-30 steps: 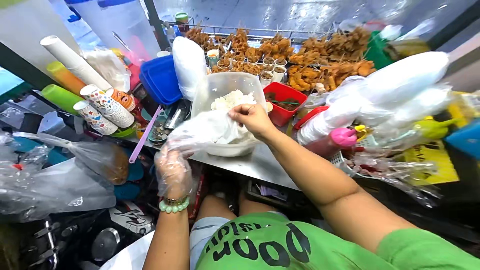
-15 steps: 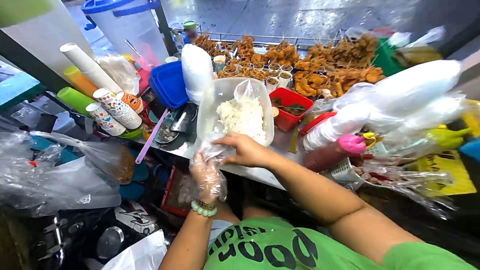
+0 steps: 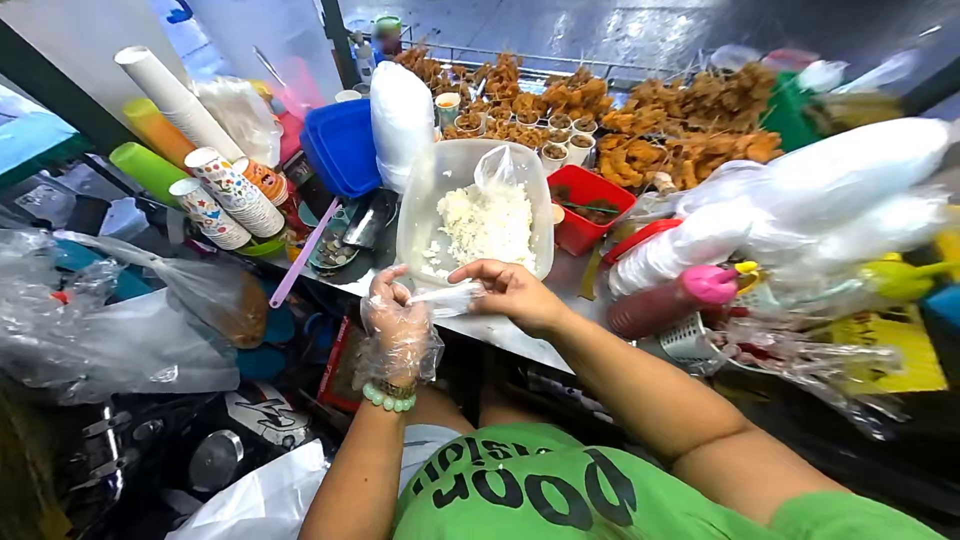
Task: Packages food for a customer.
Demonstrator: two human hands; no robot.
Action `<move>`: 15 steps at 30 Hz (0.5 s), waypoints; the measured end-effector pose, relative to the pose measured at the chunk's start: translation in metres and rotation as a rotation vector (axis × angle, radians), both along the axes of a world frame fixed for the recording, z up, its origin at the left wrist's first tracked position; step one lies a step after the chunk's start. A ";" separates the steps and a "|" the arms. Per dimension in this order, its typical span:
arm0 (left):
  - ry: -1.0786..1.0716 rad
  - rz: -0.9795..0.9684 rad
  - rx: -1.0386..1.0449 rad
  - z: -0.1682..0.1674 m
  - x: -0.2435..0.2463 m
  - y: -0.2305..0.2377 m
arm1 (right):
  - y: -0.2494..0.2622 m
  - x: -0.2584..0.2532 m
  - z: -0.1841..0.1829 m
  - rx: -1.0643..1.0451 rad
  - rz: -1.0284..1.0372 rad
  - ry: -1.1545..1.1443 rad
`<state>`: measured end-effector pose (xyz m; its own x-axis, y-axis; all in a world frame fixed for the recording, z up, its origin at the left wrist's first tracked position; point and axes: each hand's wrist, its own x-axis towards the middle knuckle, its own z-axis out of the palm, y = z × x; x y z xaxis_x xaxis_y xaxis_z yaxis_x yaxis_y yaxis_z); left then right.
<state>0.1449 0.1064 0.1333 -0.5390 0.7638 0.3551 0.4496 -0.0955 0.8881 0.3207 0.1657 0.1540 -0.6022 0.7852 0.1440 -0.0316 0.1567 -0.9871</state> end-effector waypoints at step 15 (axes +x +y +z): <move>0.324 -0.005 -0.273 0.007 -0.061 0.001 | 0.116 -0.026 -0.011 0.469 0.022 -1.368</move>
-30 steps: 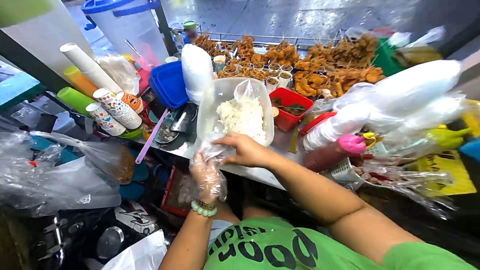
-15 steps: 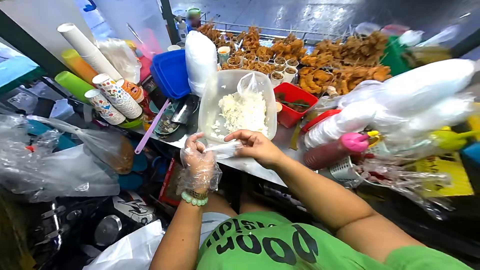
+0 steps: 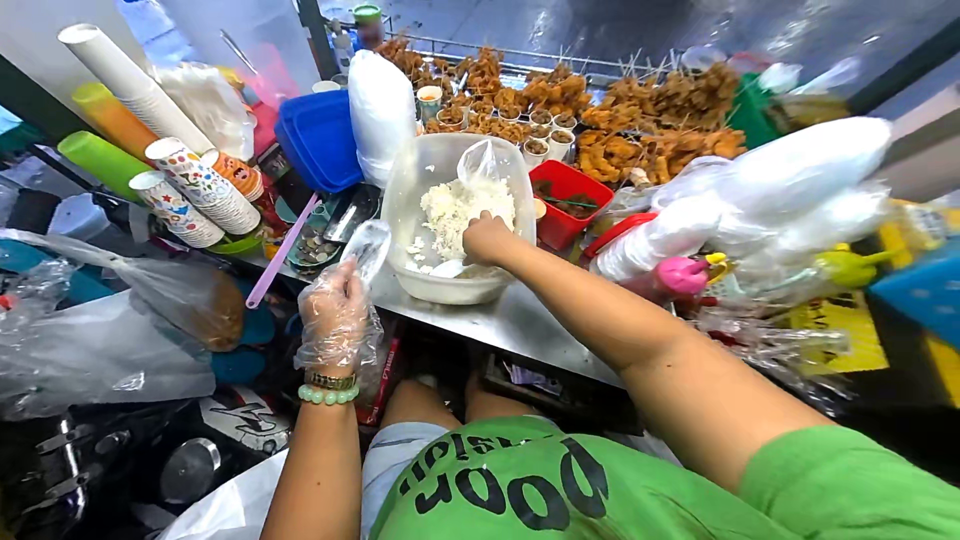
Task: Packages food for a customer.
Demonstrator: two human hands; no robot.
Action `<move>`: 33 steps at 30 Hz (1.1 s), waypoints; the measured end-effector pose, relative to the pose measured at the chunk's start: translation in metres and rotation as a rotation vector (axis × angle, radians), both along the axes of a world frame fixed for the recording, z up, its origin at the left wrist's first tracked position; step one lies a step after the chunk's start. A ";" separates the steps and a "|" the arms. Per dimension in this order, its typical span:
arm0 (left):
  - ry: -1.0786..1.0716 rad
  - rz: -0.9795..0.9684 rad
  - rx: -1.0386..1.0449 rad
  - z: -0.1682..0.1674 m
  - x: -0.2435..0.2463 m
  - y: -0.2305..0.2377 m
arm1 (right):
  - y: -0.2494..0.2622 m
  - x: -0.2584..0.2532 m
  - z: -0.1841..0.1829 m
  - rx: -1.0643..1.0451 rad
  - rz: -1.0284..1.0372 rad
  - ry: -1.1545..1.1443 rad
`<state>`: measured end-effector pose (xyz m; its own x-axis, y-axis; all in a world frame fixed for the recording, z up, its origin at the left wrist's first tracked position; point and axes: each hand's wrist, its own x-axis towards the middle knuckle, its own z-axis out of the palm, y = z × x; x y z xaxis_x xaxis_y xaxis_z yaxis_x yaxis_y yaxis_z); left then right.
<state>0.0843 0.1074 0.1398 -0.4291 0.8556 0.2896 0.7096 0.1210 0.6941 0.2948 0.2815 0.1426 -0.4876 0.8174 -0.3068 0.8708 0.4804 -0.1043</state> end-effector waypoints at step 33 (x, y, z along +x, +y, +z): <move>0.191 -0.088 -0.262 0.006 0.054 0.108 | -0.022 0.050 0.042 0.066 0.265 -0.289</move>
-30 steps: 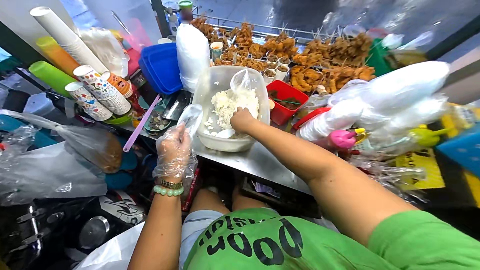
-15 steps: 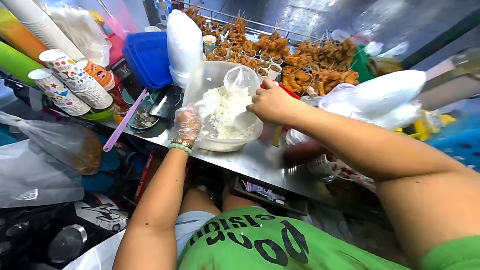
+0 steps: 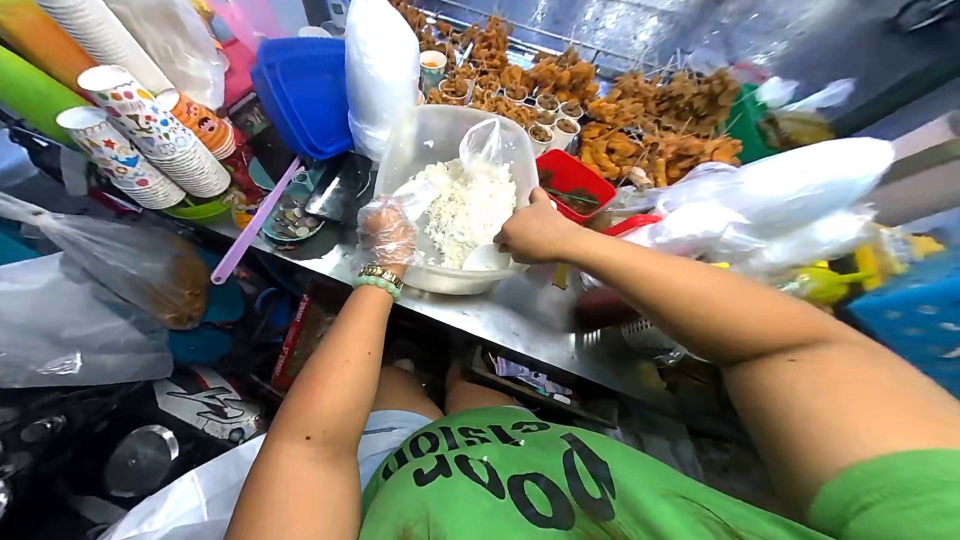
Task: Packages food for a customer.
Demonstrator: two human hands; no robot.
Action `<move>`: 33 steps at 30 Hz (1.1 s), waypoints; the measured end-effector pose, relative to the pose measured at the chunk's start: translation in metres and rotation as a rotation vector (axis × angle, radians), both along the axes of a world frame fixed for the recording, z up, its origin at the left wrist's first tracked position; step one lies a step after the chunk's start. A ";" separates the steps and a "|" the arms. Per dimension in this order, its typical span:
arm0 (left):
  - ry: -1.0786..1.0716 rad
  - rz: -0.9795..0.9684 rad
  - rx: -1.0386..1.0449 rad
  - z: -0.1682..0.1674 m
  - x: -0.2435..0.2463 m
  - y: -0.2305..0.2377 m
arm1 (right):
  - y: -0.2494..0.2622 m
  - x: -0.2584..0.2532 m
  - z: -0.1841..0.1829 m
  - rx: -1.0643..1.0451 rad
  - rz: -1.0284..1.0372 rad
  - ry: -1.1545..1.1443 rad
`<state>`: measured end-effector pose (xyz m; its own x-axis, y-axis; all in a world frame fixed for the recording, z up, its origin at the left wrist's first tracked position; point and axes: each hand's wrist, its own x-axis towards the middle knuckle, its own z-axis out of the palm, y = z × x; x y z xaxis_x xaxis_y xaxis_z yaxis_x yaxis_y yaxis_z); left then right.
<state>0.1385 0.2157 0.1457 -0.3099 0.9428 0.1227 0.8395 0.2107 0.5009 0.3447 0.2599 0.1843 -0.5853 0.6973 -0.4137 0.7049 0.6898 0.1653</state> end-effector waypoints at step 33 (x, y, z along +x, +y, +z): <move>0.033 -0.402 -0.060 0.015 -0.009 0.008 | 0.027 0.007 0.038 -0.271 -0.468 0.602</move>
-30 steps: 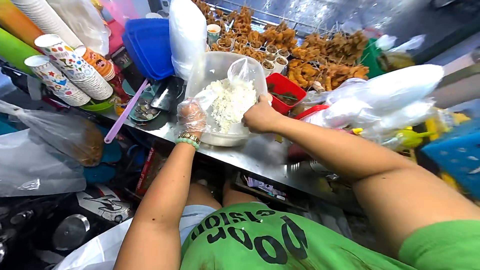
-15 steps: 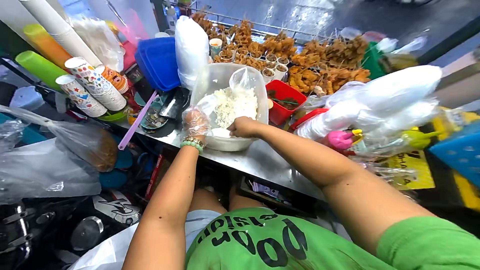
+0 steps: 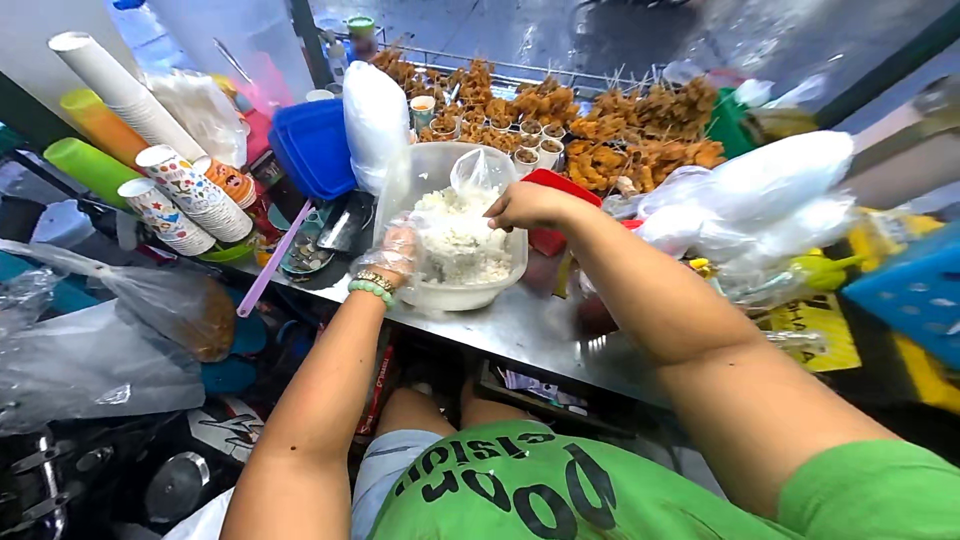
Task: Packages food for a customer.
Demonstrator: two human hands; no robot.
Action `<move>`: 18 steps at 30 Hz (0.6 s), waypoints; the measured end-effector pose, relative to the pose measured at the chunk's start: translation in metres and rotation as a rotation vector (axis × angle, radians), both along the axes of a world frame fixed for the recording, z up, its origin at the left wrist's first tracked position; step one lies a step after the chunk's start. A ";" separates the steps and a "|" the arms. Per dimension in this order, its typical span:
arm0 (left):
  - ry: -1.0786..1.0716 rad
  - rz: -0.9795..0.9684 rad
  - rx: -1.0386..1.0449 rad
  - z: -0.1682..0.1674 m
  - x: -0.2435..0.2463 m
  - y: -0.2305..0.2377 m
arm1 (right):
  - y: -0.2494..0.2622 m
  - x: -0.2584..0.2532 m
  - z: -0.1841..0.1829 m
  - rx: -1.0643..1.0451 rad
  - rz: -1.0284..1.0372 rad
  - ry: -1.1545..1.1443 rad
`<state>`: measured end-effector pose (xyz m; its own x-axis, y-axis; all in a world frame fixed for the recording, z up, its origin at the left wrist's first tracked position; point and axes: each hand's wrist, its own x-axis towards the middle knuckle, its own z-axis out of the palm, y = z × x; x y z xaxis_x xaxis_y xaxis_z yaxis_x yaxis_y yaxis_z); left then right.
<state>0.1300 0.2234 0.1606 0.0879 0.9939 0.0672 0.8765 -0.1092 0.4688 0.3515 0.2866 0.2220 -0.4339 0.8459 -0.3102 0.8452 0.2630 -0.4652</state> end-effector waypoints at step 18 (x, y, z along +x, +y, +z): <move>-0.214 0.179 -0.203 -0.002 0.038 -0.003 | -0.048 -0.098 0.033 0.358 0.326 -0.766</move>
<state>0.1682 0.2206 0.1584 -0.0834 0.9873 -0.1351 0.7529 0.1513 0.6405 0.2531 0.2381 0.2547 -0.4520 0.8186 -0.3545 0.7476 0.5644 0.3500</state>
